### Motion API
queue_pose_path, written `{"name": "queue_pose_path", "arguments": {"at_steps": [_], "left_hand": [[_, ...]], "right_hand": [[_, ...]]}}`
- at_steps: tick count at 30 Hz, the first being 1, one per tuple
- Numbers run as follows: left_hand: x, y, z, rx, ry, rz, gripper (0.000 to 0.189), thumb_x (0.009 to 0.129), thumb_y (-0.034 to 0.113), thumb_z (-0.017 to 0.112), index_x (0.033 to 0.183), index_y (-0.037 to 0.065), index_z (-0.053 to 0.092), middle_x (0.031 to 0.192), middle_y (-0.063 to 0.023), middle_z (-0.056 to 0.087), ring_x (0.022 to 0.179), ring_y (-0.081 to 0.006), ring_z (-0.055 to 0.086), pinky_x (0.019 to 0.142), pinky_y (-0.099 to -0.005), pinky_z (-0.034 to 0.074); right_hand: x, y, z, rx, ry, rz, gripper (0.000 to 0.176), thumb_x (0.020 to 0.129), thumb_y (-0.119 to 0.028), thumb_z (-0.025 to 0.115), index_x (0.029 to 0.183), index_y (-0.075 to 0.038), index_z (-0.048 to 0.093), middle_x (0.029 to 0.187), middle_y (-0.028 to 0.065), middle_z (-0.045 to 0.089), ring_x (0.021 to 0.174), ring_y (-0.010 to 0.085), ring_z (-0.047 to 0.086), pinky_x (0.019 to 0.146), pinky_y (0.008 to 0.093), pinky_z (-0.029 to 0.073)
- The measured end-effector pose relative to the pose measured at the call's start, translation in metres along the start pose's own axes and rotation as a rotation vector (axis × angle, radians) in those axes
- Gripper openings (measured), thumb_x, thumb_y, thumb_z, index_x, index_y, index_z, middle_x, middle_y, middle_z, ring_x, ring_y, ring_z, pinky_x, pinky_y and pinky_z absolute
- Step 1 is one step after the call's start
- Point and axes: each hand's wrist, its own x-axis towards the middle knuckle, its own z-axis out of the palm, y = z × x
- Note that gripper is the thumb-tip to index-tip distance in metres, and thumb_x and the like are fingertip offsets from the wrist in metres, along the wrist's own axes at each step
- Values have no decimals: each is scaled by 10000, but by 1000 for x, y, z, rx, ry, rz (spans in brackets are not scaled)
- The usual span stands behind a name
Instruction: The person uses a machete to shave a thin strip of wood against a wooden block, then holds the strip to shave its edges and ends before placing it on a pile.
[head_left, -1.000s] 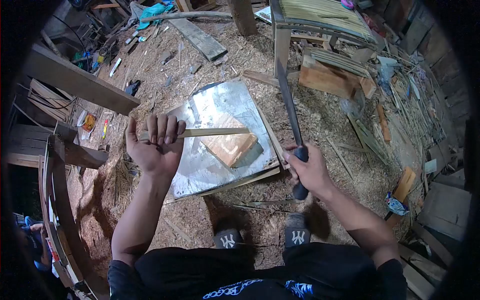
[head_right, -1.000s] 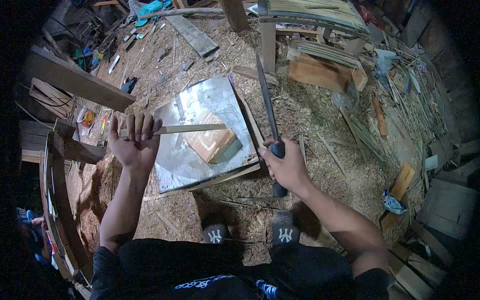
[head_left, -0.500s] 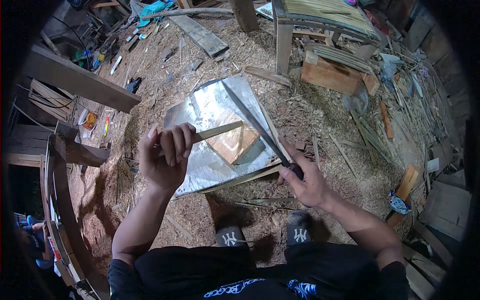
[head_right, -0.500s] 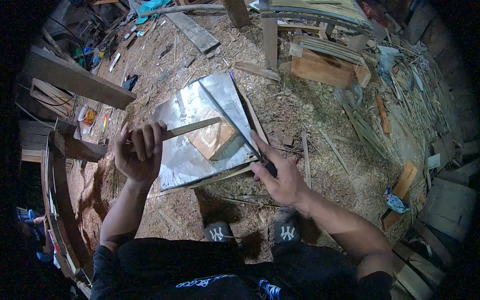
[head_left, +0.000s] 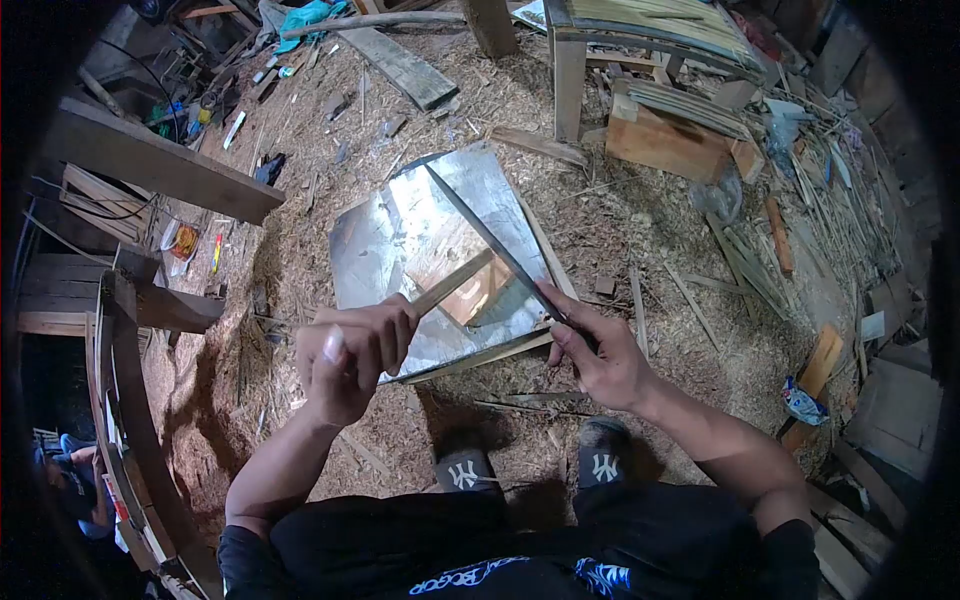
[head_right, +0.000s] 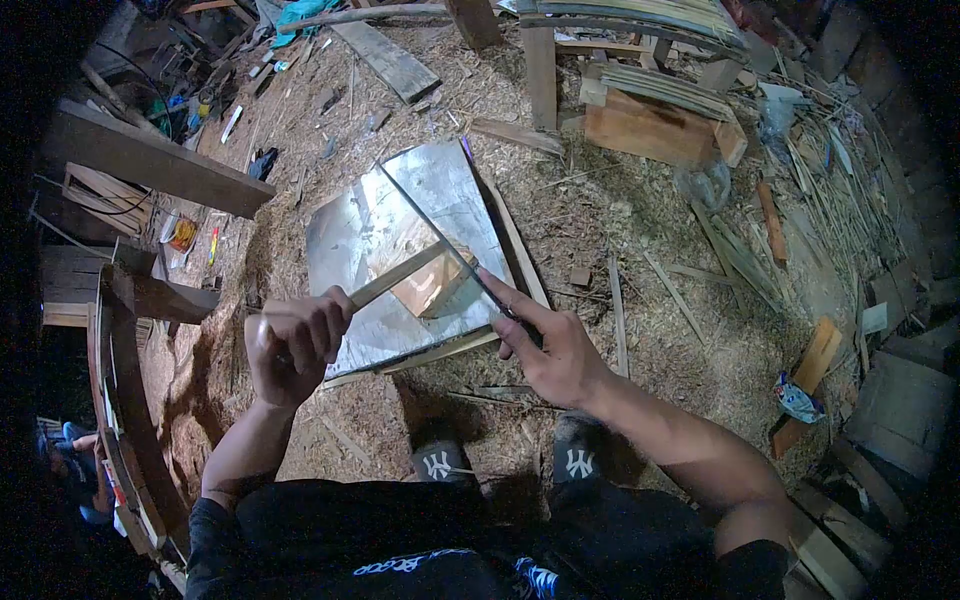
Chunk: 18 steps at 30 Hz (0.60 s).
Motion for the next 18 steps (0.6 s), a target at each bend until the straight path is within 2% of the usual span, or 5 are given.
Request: {"name": "queue_pose_path", "arguments": {"at_steps": [11, 14, 16, 17, 18], "left_hand": [[-3, 0, -4, 18, -254, -39, 505, 922, 261, 442, 490, 55, 278, 466, -80, 297, 444, -249, 281, 568, -385, 292], [-6, -4, -3, 11, -255, -5, 477, 916, 248, 438, 503, 50, 301, 474, -90, 327, 449, -254, 301, 564, -389, 297], [-5, -4, -3, 8, -264, -10, 467, 913, 243, 437, 509, 49, 307, 477, -95, 340, 451, -255, 309, 563, -390, 299], [-4, -3, -4, 6, -278, -11, 456, 910, 238, 436, 514, 48, 314, 479, -100, 354, 454, -256, 316, 561, -391, 302], [-4, -3, -5, 5, -278, -12, 456, 910, 238, 436, 514, 48, 314, 479, -100, 354, 454, -256, 316, 561, -391, 302]], "right_hand": [[8, -5, 2, -181, -20, -117, 505, 1038, -234, 527, 1526, -198, 404, 1048, 213, 730, 699, 223, 719, 702, 398, 576], [10, 4, 4, -225, -9, -197, 516, 1029, -220, 541, 1525, -199, 404, 922, 184, 736, 613, 224, 687, 672, 413, 575], [12, 10, 6, -310, 23, -431, 530, 1019, -210, 555, 1526, -203, 401, 779, 165, 701, 536, 230, 643, 608, 431, 563], [12, 9, 5, -309, 21, -428, 530, 1019, -210, 555, 1526, -203, 401, 779, 165, 701, 536, 230, 643, 608, 431, 563], [13, 1, 4, -287, -1, -267, 535, 1018, -211, 556, 1529, -211, 396, 743, 161, 684, 521, 225, 628, 569, 421, 549]]}}
